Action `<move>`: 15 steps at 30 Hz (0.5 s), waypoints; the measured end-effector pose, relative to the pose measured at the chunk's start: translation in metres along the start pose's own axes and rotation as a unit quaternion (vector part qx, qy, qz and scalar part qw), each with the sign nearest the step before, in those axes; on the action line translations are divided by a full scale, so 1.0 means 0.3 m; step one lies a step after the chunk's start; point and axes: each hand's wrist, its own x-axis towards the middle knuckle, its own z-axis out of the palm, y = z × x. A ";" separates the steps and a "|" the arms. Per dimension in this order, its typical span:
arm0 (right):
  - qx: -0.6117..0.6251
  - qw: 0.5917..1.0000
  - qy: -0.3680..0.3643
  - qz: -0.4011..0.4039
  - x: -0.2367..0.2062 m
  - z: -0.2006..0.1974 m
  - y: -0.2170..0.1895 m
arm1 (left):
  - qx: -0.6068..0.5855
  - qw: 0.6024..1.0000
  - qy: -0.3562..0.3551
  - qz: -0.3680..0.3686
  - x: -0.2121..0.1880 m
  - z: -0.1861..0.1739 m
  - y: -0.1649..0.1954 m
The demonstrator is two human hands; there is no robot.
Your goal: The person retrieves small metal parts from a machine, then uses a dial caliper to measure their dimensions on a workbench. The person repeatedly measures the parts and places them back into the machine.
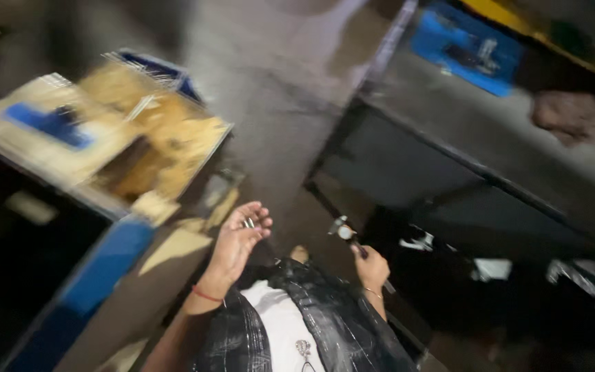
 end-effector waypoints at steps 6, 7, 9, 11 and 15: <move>0.070 0.996 0.046 0.006 0.337 -0.106 0.153 | 0.039 0.998 -0.029 -0.047 0.461 0.318 -0.196; 0.078 0.996 0.049 0.016 0.384 -0.132 0.183 | 0.016 0.997 -0.020 -0.073 0.518 0.366 -0.224; 0.123 0.992 0.037 0.017 0.455 -0.190 0.255 | -0.032 0.993 -0.004 -0.118 0.638 0.466 -0.272; 0.206 0.978 0.032 0.002 0.510 -0.231 0.319 | -0.036 0.987 -0.034 -0.150 0.752 0.539 -0.289; 0.356 0.933 0.043 -0.025 0.595 -0.282 0.467 | 0.059 0.991 -0.113 -0.051 1.005 0.685 -0.308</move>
